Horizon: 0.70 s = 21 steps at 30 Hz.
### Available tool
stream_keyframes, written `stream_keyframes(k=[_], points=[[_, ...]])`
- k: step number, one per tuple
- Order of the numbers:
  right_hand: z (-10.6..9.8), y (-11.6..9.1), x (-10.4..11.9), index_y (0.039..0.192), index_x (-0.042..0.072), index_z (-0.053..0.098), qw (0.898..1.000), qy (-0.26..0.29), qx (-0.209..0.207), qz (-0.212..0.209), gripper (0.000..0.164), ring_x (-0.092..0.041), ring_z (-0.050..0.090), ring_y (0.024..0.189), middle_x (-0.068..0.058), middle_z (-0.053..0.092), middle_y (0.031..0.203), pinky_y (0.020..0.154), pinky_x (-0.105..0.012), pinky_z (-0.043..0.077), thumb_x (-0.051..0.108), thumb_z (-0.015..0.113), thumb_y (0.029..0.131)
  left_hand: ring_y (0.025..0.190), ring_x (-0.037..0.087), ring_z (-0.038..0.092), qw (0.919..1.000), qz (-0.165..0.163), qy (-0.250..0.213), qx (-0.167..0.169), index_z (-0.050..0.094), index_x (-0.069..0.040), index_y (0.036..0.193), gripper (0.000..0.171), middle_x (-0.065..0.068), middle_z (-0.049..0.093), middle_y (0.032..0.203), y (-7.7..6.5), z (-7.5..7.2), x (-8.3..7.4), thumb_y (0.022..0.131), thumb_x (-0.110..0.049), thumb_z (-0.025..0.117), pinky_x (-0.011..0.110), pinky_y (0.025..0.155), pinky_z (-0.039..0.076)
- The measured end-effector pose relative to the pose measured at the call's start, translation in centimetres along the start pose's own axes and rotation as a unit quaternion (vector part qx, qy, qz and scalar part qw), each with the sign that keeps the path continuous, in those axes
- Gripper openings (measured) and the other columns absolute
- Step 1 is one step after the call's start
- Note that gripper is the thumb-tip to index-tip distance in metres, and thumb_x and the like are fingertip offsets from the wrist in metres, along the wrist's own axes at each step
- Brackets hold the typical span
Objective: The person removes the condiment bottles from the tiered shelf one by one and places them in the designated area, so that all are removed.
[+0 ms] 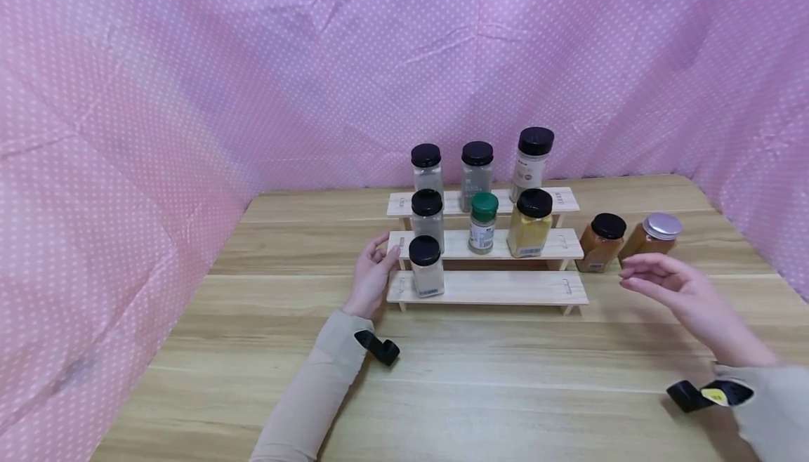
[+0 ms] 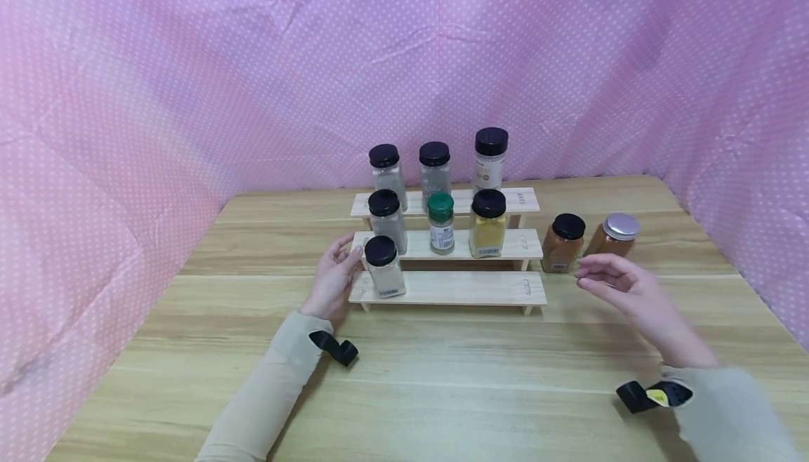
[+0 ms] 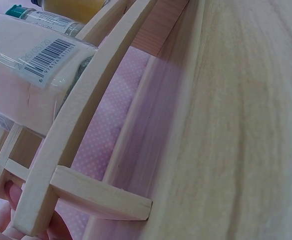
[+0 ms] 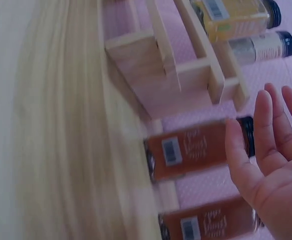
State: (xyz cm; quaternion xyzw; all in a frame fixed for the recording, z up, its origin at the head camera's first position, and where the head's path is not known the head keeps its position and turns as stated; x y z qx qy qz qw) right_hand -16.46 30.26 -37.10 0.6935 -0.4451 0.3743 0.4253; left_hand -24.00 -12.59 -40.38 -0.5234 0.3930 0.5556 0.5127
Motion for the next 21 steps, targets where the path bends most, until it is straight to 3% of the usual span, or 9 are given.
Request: stream_keyframes(k=[6,14,21], points=[[1.5,1.0,1.2,0.117,-0.001,0.057,1.0,0.0,0.012,-0.003,0.028,0.001,0.063,0.092,0.012,0.067,0.101,0.077,-0.012,0.049,-0.009,0.054,0.09,0.071,0.005,0.055,1.0,0.004,0.004,0.002,0.048,-0.001,0.133,0.041,-0.004,0.058,0.08,0.0,0.0,-0.1,0.092,-0.002,0.057,0.018,0.067,0.047],[3.9,2.1,3.1,0.118,0.003,0.057,0.997,0.031,0.05,-0.052,0.036,0.001,0.061,0.095,0.01,0.065,0.105,0.078,-0.012,0.049,-0.015,0.054,0.087,0.071,0.005,0.055,0.9999,0.013,-0.008,0.007,0.046,0.001,0.133,0.042,-0.004,0.058,0.08,-0.1,0.1,-0.1,0.092,-0.001,0.056,0.017,0.066,0.047],[6.7,3.0,4.8,0.124,-0.002,0.051,0.995,0.005,0.065,-0.07,0.039,0.003,0.059,0.101,0.01,0.062,0.112,0.083,-0.011,0.047,-0.01,0.058,0.087,0.069,0.005,0.054,0.9998,0.02,-0.005,0.007,0.046,0.003,0.132,0.041,-0.005,0.057,0.078,-0.1,0.0,-0.1,0.093,-0.001,0.055,0.016,0.065,0.047]])
Point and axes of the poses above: each hand's wrist, its own y-axis towards the middle knuckle, its own z-axis out of the palm, x = y × z, the point moved 4 cm from there along y, towards the middle knuckle
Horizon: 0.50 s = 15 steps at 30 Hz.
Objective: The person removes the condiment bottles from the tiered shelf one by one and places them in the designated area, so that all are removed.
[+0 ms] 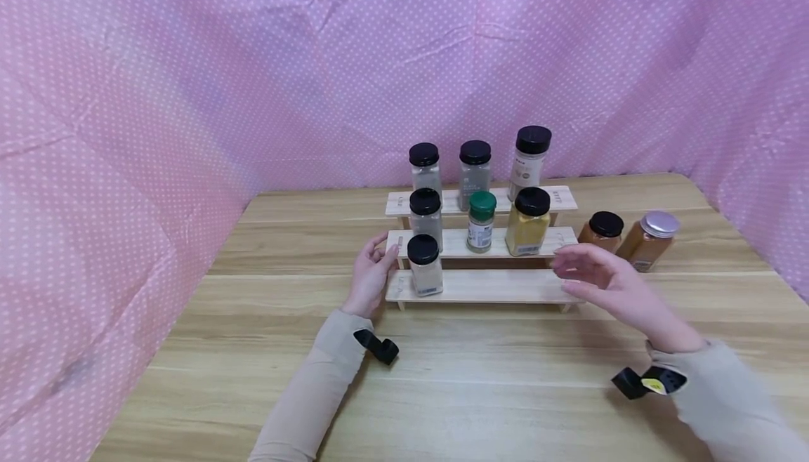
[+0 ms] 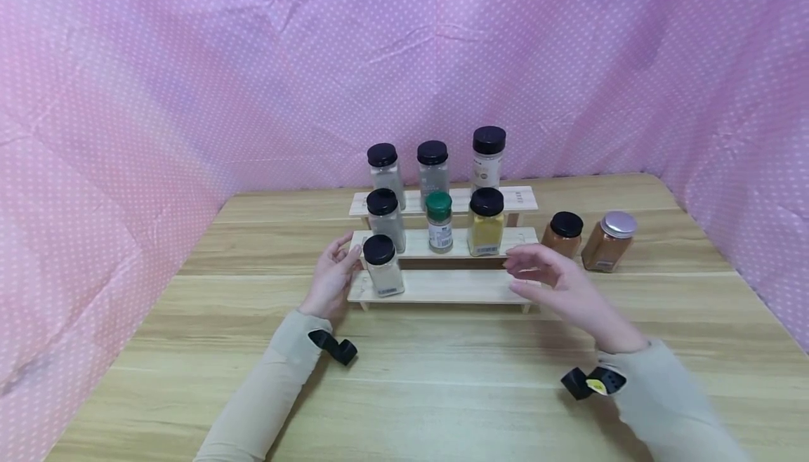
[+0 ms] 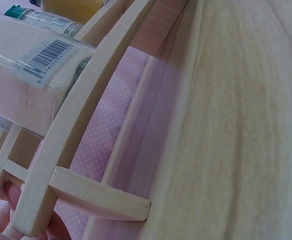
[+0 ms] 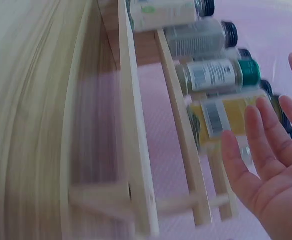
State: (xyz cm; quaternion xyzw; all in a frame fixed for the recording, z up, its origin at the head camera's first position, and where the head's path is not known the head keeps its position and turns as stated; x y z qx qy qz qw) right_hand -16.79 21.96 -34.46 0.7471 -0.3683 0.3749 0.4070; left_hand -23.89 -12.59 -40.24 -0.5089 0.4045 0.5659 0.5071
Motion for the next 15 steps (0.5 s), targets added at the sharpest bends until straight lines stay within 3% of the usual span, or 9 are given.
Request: stream_keyframes(k=[5,12,15], points=[[1.8,1.3,0.7,0.126,-0.006,0.048,1.0,-0.029,0.01,0.0,0.041,0.001,0.058,0.104,0.008,0.06,0.116,0.086,-0.011,0.046,-0.005,0.061,0.087,0.068,0.005,0.054,1.0,-0.007,0.004,-0.003,0.046,0.001,0.133,0.041,-0.004,0.057,0.078,-0.1,0.0,0.0,0.093,-0.002,0.056,0.017,0.064,0.046],[4.0,3.5,1.7,0.129,-0.005,0.046,0.999,-0.034,0.007,-0.028,0.048,0.003,0.054,0.107,-0.021,0.055,0.12,0.09,-0.014,0.045,-0.003,0.065,0.085,0.067,0.005,0.054,1.0,-0.006,0.006,0.0,0.047,0.001,0.133,0.041,-0.005,0.057,0.078,0.0,0.1,0.0,0.093,-0.001,0.056,0.017,0.064,0.046],[5.1,4.4,2.0,0.13,-0.005,0.045,0.998,-0.031,0.016,-0.042,0.051,0.002,0.053,0.109,-0.023,0.055,0.123,0.092,-0.017,0.046,-0.002,0.067,0.084,0.067,0.005,0.054,1.0,-0.007,0.004,-0.002,0.047,0.0,0.133,0.041,-0.005,0.057,0.077,0.0,0.2,0.0,0.093,-0.001,0.056,0.017,0.064,0.046]])
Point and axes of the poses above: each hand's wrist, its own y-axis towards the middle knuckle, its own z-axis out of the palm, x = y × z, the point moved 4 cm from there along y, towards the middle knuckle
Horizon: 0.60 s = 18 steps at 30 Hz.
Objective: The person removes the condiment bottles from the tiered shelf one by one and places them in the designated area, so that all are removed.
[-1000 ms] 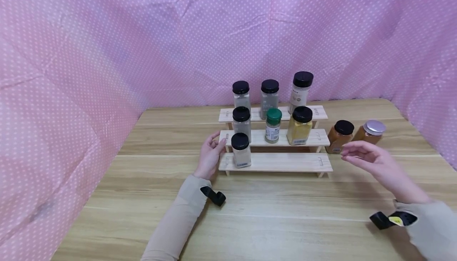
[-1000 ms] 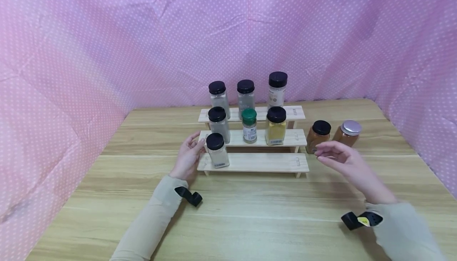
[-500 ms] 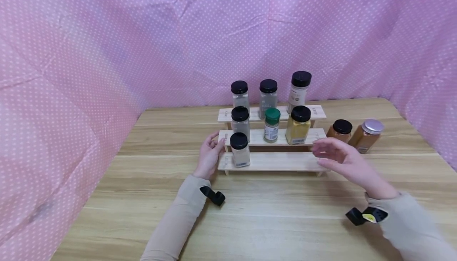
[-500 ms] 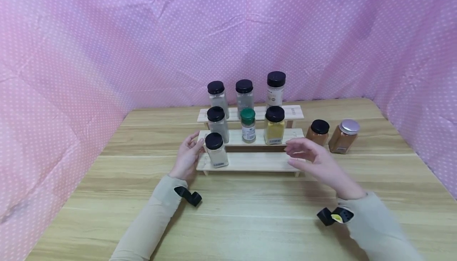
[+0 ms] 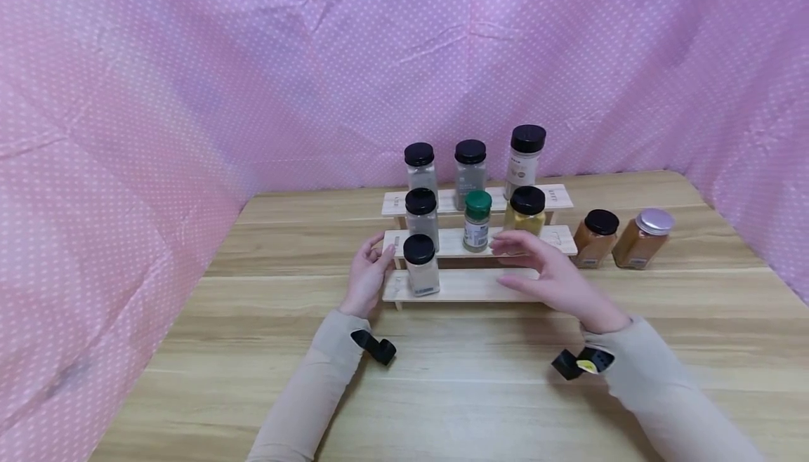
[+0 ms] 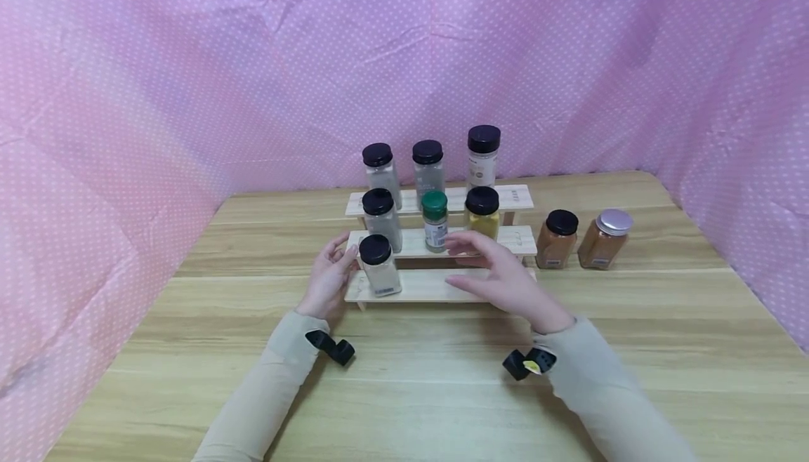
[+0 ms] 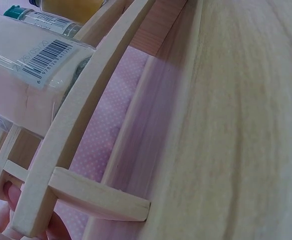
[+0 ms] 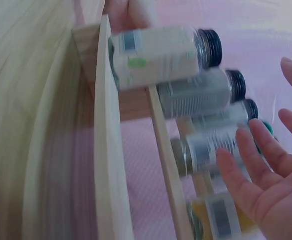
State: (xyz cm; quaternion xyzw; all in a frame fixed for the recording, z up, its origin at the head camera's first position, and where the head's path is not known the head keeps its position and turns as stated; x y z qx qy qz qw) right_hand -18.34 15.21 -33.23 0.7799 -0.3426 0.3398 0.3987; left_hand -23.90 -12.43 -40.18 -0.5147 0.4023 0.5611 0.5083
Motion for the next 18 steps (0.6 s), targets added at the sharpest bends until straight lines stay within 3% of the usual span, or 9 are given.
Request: stream_keyframes(k=[9,14,18], points=[[3.5,2.4,0.6,0.131,0.0,0.048,0.999,-0.015,-0.004,-0.035,0.057,-0.027,0.054,0.114,-0.017,0.055,0.125,0.095,-0.04,0.047,-0.001,0.073,0.079,0.067,0.004,0.055,1.0,-0.002,-0.004,-0.001,0.047,0.0,0.133,0.041,-0.006,0.058,0.078,0.2,-0.1,0.1,0.093,-0.001,0.056,0.016,0.064,0.047],[5.3,3.2,0.0,0.135,0.0,0.044,0.999,0.043,-0.014,0.014,0.061,-0.033,0.051,0.119,-0.021,0.051,0.13,0.099,-0.048,0.044,-0.001,0.072,0.08,0.065,0.004,0.054,1.0,-0.001,-0.004,-0.001,0.047,0.001,0.133,0.041,-0.006,0.058,0.077,0.3,-0.1,0.2,0.093,0.0,0.056,0.016,0.064,0.046],[6.4,3.4,-0.1,0.135,0.001,0.045,0.997,0.066,-0.018,0.042,0.061,-0.033,0.048,0.122,-0.02,0.05,0.131,0.101,-0.048,0.042,0.001,0.072,0.08,0.063,0.004,0.052,1.0,0.002,-0.004,0.0,0.046,0.002,0.133,0.041,-0.007,0.057,0.075,0.1,-0.1,0.1,0.093,0.0,0.056,0.016,0.062,0.045]])
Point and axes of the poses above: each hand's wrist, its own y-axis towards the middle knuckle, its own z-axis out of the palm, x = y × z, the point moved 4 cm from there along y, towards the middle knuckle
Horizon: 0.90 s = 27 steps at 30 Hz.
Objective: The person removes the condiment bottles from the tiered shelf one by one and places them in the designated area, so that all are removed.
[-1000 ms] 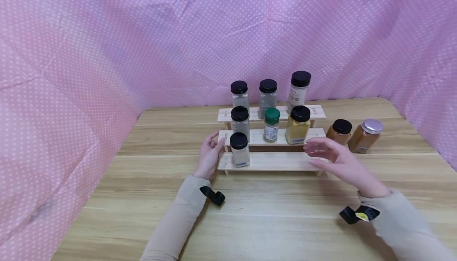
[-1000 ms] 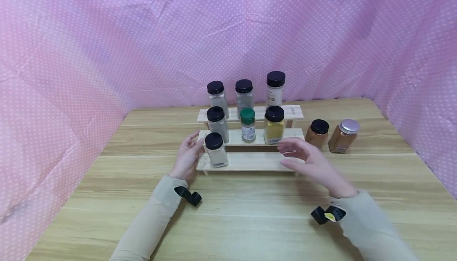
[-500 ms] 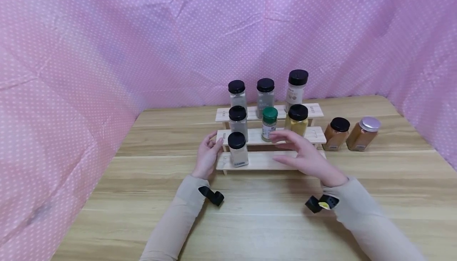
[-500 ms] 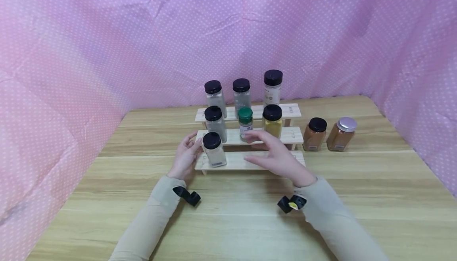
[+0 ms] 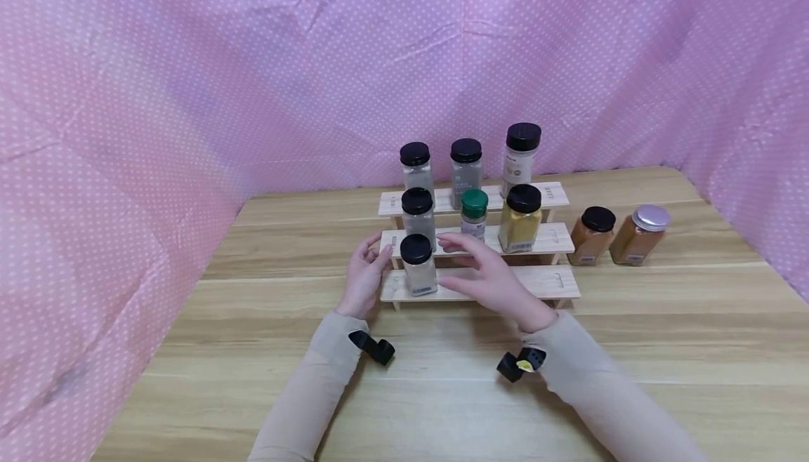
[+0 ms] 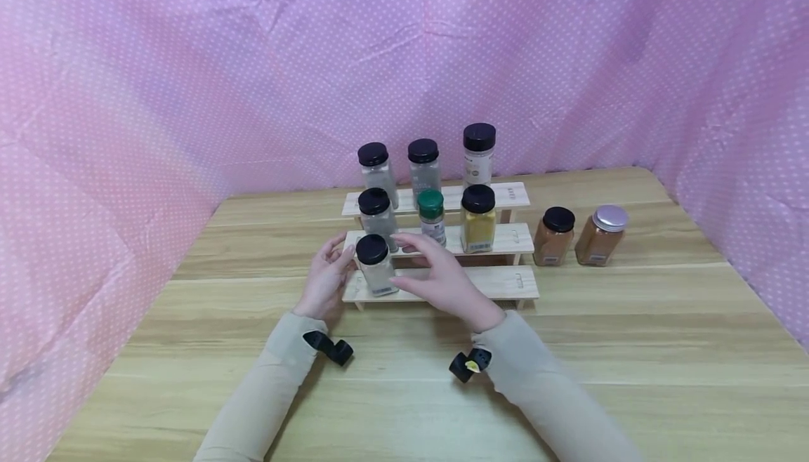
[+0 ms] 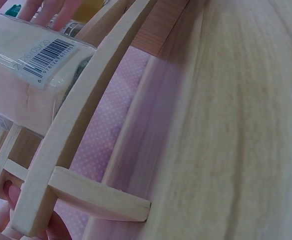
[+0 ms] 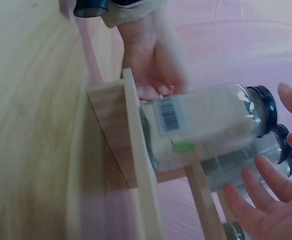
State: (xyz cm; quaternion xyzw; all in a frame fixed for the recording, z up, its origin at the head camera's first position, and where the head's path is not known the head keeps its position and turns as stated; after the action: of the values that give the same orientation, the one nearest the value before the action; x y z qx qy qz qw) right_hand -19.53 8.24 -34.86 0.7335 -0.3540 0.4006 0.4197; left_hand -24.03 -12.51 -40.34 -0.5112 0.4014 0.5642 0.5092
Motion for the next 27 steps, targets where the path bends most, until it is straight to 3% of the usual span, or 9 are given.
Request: stream_keyframes(k=[12,19,27], points=[[2.1,1.0,-1.2,0.138,0.006,0.043,1.0,0.01,-0.007,0.015,0.069,-0.031,0.054,0.117,-0.017,0.056,0.124,0.103,-0.045,0.041,0.003,0.076,0.077,0.064,0.004,0.052,1.0,0.002,-0.005,0.0,0.046,0.003,0.133,0.042,-0.007,0.057,0.074,0.1,0.0,0.0,0.092,0.0,0.056,0.015,0.062,0.044],[2.6,1.2,-1.3,0.14,0.006,0.039,0.999,0.027,-0.033,0.008,0.074,-0.033,0.055,0.113,-0.019,0.056,0.12,0.099,-0.045,0.044,0.0,0.076,0.076,0.063,0.003,0.052,1.0,0.002,0.003,0.003,0.046,0.002,0.133,0.042,-0.008,0.056,0.073,0.0,0.0,-0.2,0.092,0.0,0.056,0.015,0.061,0.044],[3.4,1.3,-1.5,0.136,0.003,0.044,0.997,0.006,-0.074,0.007,0.074,-0.029,0.056,0.108,-0.018,0.058,0.115,0.095,-0.044,0.047,0.0,0.08,0.072,0.065,0.002,0.053,0.9999,0.0,0.011,0.002,0.046,0.003,0.132,0.041,-0.007,0.056,0.073,-0.1,-0.1,-0.2,0.093,-0.001,0.056,0.015,0.061,0.044]])
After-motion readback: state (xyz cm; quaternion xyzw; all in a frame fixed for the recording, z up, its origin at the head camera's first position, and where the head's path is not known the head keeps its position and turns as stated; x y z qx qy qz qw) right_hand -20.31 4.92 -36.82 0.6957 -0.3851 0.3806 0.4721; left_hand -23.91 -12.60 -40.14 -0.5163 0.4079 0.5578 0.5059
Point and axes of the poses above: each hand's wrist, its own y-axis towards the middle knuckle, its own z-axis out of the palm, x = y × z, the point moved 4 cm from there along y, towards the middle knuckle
